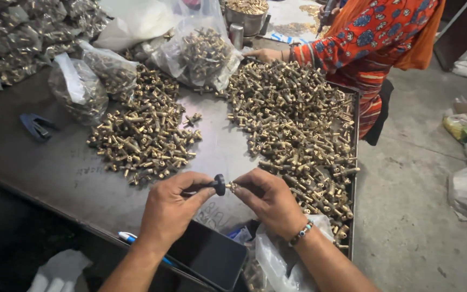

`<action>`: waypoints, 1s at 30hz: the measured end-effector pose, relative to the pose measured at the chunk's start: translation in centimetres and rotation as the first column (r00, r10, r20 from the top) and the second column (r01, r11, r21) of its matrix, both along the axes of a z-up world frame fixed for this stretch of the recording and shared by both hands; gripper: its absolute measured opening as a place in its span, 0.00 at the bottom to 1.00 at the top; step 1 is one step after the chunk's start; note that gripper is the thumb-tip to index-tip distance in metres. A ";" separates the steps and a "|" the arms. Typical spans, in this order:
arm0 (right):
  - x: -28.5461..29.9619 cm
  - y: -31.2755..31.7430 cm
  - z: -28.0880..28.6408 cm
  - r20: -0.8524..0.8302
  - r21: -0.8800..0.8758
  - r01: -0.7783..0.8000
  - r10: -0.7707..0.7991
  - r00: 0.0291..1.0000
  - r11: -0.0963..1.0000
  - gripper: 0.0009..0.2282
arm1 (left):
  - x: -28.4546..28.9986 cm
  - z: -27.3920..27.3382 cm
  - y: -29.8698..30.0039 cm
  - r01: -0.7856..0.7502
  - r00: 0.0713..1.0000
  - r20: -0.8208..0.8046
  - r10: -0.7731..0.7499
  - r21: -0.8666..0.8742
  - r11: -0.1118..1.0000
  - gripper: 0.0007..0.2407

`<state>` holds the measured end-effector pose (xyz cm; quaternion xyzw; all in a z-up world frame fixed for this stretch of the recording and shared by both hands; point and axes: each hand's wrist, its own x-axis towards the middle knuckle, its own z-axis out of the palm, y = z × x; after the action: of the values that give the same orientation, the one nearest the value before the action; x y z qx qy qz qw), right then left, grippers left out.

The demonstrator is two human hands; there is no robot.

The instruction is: The person repeatedly picks small brass-colored metal parts from a table and presses them into a black handheld tool, then places them back on the table. Another person in the background also handles similar parts. The task continues throughout the clip without a visible final state.

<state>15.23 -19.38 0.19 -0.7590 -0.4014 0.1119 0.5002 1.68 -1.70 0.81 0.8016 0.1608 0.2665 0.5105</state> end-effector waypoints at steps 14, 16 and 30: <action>-1.2 -0.3 2.2 0.407 0.102 -0.176 0.120 0.905 0.979 0.07 | 1.2 -2.3 2.0 0.076 0.966 -0.127 -0.224 -0.691 0.719 0.07; -0.9 -0.2 1.3 0.426 0.104 -0.170 0.111 0.898 0.980 0.07 | 1.0 -1.3 1.6 0.063 0.960 -0.138 -0.245 -0.743 0.666 0.07; 3.7 1.9 0.6 -0.610 0.148 -0.074 0.150 0.778 0.986 0.10 | -0.9 0.5 0.6 -0.076 0.990 0.127 0.060 0.129 0.989 0.06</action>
<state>18.97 -17.50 0.83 -0.6248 -0.2655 0.3605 0.6397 0.76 -1.14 1.30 0.8102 0.1381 0.3425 0.4552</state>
